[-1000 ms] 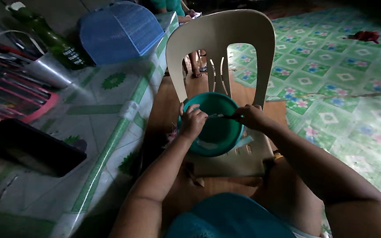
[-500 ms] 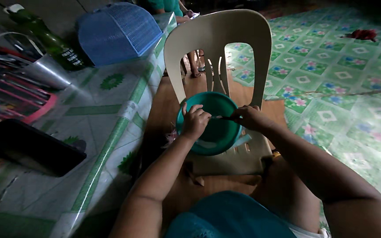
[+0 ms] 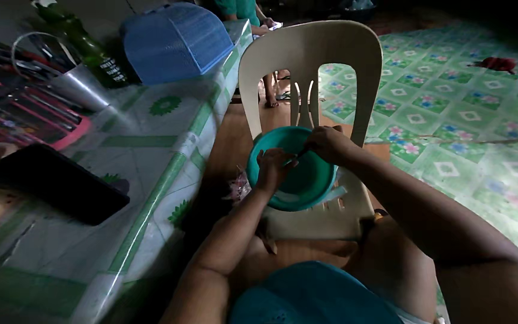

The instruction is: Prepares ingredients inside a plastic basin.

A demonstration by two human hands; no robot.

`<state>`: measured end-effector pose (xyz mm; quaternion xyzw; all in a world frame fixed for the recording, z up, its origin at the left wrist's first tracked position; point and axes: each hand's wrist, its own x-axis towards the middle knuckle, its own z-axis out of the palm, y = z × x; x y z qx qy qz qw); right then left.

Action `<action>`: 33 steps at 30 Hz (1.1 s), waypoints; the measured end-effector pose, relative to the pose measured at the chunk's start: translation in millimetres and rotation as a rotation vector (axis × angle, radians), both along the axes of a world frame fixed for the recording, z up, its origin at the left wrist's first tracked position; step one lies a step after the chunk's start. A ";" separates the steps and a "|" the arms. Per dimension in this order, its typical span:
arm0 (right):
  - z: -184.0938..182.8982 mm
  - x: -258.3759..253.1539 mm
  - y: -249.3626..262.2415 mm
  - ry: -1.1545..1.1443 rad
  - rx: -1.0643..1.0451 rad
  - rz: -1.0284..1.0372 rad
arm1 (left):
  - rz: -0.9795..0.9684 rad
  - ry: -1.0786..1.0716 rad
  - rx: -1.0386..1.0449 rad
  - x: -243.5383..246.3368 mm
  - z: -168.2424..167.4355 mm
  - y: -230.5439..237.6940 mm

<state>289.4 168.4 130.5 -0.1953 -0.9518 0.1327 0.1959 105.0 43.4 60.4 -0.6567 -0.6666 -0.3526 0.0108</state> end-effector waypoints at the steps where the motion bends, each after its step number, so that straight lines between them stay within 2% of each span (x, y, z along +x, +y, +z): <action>1: 0.0 -5.3 -0.5 0.031 0.015 0.018 | 0.012 -0.033 0.020 0.2 -2.9 -0.6; 6: 18.6 -29.6 -17.8 -0.023 -0.141 0.040 | 0.032 -0.158 0.075 2.0 -5.9 -5.6; 9: 23.9 -39.0 -23.1 -0.038 -0.181 0.050 | 0.035 -0.213 0.036 -0.6 -7.3 -7.6; 12: 22.9 -43.8 -24.8 0.004 -0.172 0.091 | 0.014 -0.313 -0.008 -3.5 -5.7 -11.3; 17: 30.9 -47.2 -28.8 0.039 -0.125 0.159 | -0.084 -0.483 -0.151 -9.4 18.1 -21.8; 23: 50.3 -45.2 -34.2 0.216 0.124 0.285 | -0.144 -0.449 -0.076 -24.2 36.7 -22.2; 27: 44.7 -45.4 -34.5 0.175 0.093 0.316 | -0.130 -0.394 -0.107 -25.7 33.6 -17.7; 30: 46.4 -43.1 -37.2 0.206 0.069 0.330 | -0.131 -0.403 -0.019 -28.1 28.1 -11.9; 33: 44.1 -42.4 -37.8 0.188 0.062 0.366 | -0.122 -0.353 -0.027 -32.2 21.6 -8.4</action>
